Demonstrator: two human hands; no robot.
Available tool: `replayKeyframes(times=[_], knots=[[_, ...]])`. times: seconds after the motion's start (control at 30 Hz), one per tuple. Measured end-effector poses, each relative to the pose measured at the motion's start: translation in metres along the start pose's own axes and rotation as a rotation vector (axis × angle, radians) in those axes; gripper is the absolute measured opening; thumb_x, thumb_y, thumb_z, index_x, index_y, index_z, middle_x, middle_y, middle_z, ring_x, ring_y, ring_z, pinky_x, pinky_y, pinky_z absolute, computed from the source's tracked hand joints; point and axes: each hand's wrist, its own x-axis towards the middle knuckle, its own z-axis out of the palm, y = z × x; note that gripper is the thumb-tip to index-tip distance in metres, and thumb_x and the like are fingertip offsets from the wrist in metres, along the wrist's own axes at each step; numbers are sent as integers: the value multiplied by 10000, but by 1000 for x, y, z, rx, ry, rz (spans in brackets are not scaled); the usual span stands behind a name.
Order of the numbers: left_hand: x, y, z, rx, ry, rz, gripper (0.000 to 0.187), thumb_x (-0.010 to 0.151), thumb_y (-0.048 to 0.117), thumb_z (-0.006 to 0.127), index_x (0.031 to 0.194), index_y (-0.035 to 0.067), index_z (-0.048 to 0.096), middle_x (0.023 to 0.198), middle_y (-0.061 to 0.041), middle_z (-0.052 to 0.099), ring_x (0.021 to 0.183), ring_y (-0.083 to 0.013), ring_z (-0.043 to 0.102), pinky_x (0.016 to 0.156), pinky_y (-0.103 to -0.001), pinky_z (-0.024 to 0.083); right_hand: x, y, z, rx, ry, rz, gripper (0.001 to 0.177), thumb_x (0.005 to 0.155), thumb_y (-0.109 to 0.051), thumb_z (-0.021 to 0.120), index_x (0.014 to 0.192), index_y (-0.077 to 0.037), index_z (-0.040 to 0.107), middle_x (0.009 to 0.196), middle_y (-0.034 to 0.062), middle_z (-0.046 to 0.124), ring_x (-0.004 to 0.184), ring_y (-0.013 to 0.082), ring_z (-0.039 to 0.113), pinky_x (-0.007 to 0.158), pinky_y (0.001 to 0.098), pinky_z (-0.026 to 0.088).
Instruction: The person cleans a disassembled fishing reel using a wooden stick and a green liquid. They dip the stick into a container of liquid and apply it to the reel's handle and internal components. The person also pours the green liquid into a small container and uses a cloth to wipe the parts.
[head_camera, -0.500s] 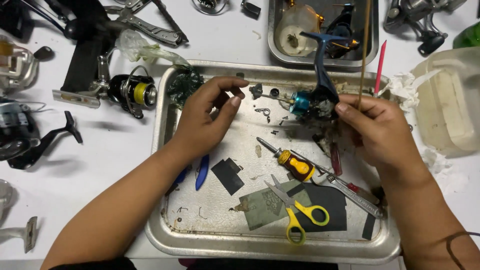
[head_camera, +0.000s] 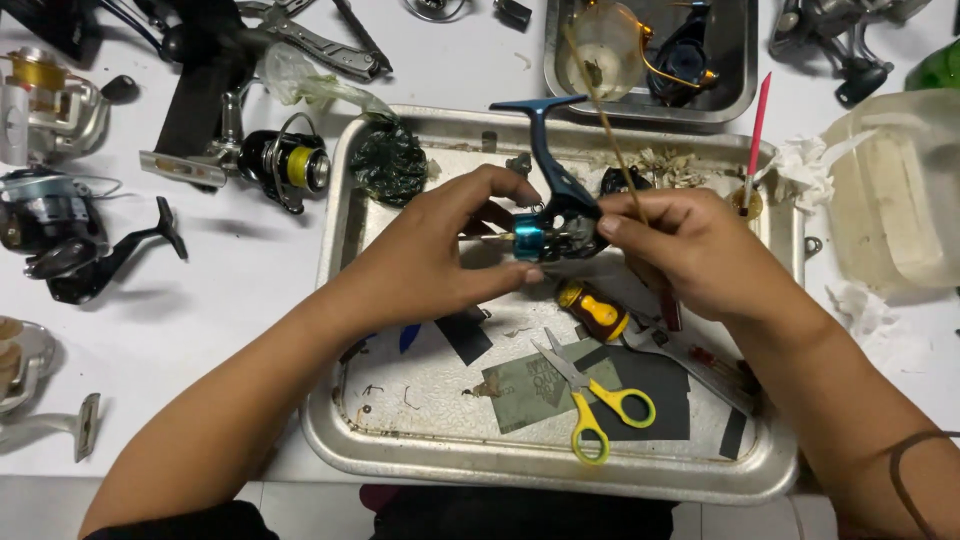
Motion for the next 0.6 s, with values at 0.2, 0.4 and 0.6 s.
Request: replayKeyframes(times=[0.2, 0.4, 0.6], knots=[[-19, -7, 3, -103, 59, 23, 327, 824, 148, 826, 1106, 141, 662, 1086, -36, 739, 944, -124, 728, 852, -210, 661, -1, -8, 14, -158, -134, -38, 297, 988, -175, 632, 1231, -71, 768, 557, -77, 475, 439, 39, 347, 393, 210, 267], [-45, -37, -9, 179, 100, 0, 349, 813, 208, 813, 1131, 149, 683, 1145, -16, 740, 993, -155, 713, 833, -278, 568, -32, -48, -16, -304, 250, -30, 405, 1079, -172, 448, 1436, -112, 632, 989, 66, 636, 583, 95, 400, 505, 212, 350], [-51, -66, -7, 287, 66, -13, 360, 798, 233, 827, 1130, 178, 699, 1088, -9, 739, 911, -173, 671, 775, -319, 505, -53, -10, -51, -841, 476, -26, 375, 1081, -267, 593, 1414, -154, 725, 902, 57, 514, 822, 196, 516, 747, 336, 383]])
